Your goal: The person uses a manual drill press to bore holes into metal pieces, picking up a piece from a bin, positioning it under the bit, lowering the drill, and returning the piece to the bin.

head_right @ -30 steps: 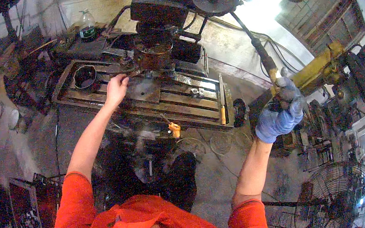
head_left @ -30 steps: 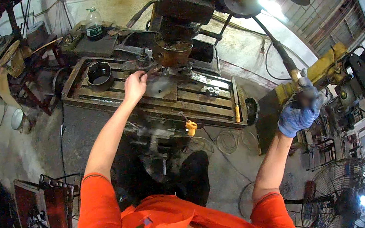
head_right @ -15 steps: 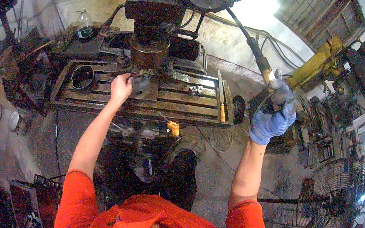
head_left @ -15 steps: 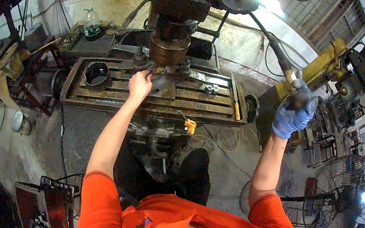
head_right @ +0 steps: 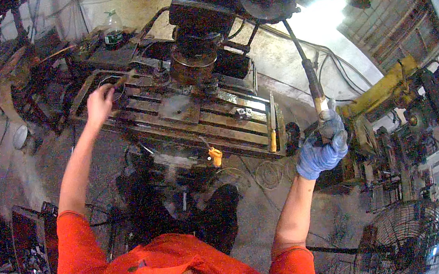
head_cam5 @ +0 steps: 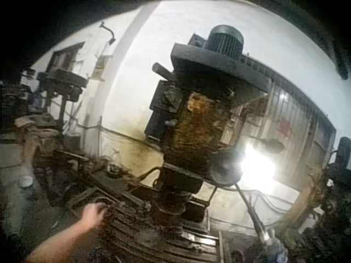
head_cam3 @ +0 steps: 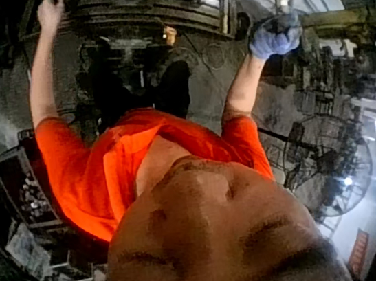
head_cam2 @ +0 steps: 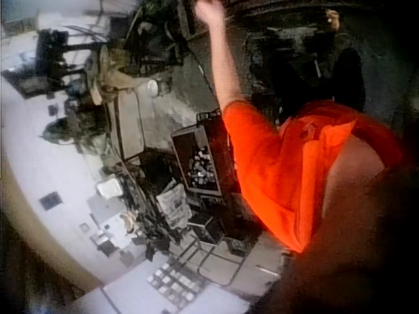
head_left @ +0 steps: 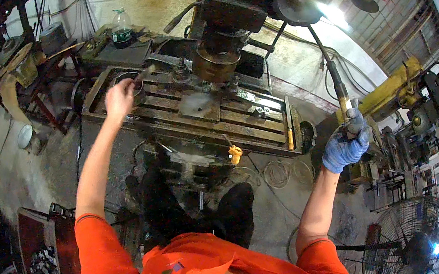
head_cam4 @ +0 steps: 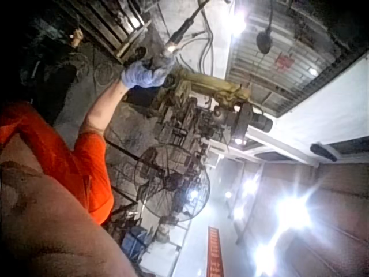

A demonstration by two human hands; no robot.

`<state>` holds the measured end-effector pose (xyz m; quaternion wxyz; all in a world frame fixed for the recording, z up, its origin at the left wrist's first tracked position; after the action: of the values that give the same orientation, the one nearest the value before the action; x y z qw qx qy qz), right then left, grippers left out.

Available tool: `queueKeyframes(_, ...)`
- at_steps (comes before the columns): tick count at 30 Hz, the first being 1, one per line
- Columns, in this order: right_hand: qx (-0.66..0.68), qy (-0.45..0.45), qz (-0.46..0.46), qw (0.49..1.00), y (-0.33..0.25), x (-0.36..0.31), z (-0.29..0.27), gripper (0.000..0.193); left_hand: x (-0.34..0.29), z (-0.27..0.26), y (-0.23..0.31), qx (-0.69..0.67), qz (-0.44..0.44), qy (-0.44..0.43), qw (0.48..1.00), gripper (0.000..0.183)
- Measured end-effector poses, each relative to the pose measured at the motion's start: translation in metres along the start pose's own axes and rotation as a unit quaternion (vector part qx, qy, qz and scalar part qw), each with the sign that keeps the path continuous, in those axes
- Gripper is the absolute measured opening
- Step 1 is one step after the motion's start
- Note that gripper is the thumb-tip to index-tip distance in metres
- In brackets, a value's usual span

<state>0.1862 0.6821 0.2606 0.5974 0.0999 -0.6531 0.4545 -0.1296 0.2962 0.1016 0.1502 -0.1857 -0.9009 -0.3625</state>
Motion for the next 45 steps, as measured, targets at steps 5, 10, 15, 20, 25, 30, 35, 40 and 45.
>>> queueKeyframes(5,0.0,-0.016,-0.001,1.0,0.005,-0.008,-0.004,0.04,0.012,-0.019,-0.037,0.151,-0.005,0.039,0.988,0.021)
queueKeyframes(10,0.02,-0.033,-0.005,0.999,0.006,-0.011,-0.006,0.041,0.007,-0.006,-0.03,0.249,0.036,-0.022,0.967,0.022)
queueKeyframes(15,-0.059,-0.051,-0.034,0.996,0.009,-0.009,-0.01,0.04,0.009,-0.003,-0.028,0.281,0.052,-0.077,0.955,0.027)
queueKeyframes(20,0.081,-0.027,0.043,0.995,0.004,-0.005,0.003,0.043,-0.01,-0.044,-0.036,0.239,0.024,-0.073,0.968,0.03)
queueKeyframes(25,0.149,-0.091,0.096,0.98,0.016,0.004,-0.025,0.027,-0.079,-0.139,-0.083,0.225,-0.065,-0.042,0.971,0.033)
queueKeyframes(30,0.075,0.011,0.061,0.995,0.013,0.015,-0.051,0.032,-0.203,-0.265,-0.17,0.003,-0.216,0.109,0.97,0.036)
queueKeyframes(35,-0.384,-0.019,-0.15,0.911,0.022,0.024,-0.058,0.022,-0.365,-0.335,-0.241,0.03,-0.309,0.188,0.932,0.037)
queueKeyframes(40,-0.24,-0.073,-0.131,0.959,0.003,0.038,-0.065,0.02,-0.385,-0.279,-0.243,0.109,-0.455,-0.115,0.876,0.034)
queueKeyframes(45,-0.577,-0.068,-0.203,0.788,-0.024,0.044,-0.025,0.016,-0.437,-0.227,-0.351,0.119,-0.341,-0.199,0.911,0.047)
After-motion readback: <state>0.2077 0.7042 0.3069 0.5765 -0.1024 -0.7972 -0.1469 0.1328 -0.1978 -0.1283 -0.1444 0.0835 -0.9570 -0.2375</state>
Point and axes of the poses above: each hand's wrist, its own x-axis towards the middle knuckle, its own z-axis out of the palm, y = z × x, the point moved 3 cm from there along x, towards the middle knuckle, and after that the axes turned 11 degrees about -y, right-handed, at the moved point
